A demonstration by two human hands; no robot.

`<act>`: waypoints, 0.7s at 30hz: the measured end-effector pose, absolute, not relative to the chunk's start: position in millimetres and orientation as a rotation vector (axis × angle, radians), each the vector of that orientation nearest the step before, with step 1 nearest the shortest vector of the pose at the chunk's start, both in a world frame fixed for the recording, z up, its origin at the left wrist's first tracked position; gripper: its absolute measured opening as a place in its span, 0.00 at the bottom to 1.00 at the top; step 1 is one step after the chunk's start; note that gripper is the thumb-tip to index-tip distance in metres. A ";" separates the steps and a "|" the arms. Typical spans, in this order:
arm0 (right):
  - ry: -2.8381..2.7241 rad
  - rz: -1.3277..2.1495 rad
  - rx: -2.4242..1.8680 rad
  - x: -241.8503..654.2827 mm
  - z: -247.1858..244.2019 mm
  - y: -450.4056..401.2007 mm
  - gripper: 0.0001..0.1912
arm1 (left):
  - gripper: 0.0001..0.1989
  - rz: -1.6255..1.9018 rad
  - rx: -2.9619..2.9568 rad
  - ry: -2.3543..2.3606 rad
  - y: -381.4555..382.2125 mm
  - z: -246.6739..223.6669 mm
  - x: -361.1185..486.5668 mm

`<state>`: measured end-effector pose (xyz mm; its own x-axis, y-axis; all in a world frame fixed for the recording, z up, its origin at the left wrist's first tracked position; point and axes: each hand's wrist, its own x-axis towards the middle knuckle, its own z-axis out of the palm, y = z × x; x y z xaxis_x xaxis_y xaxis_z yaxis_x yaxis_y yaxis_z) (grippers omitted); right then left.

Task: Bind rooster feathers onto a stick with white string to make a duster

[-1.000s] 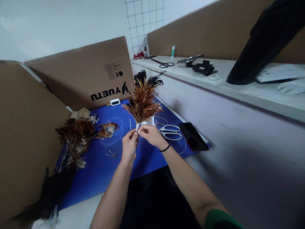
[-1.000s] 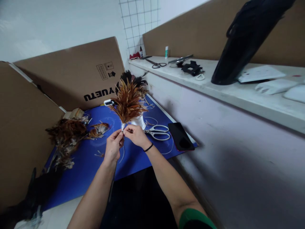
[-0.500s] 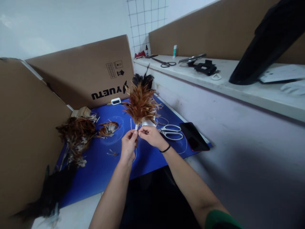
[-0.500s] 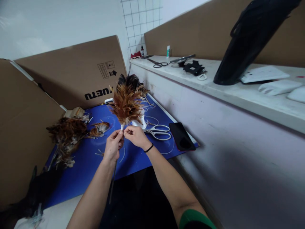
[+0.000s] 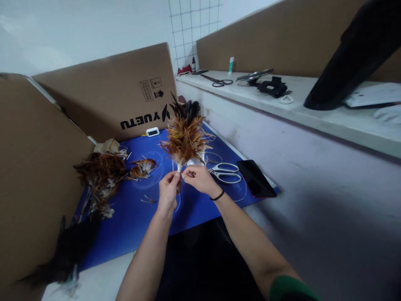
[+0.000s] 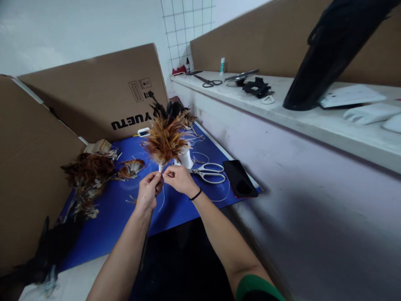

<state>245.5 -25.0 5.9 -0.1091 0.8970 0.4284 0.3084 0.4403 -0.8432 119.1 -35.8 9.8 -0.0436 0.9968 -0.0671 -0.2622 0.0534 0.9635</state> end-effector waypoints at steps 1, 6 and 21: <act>-1.660 0.700 -1.061 245.9 6.0 -24.8 0.05 | 0.18 1.313 0.936 1.078 -36.1 10.0 119.0; -1.691 0.684 -1.059 247.5 8.1 -25.4 0.05 | 0.17 1.264 0.913 1.091 -36.3 10.7 117.3; -1.730 0.701 -0.937 257.1 -8.9 -24.0 0.08 | 0.15 1.177 0.814 1.011 -29.6 6.3 98.8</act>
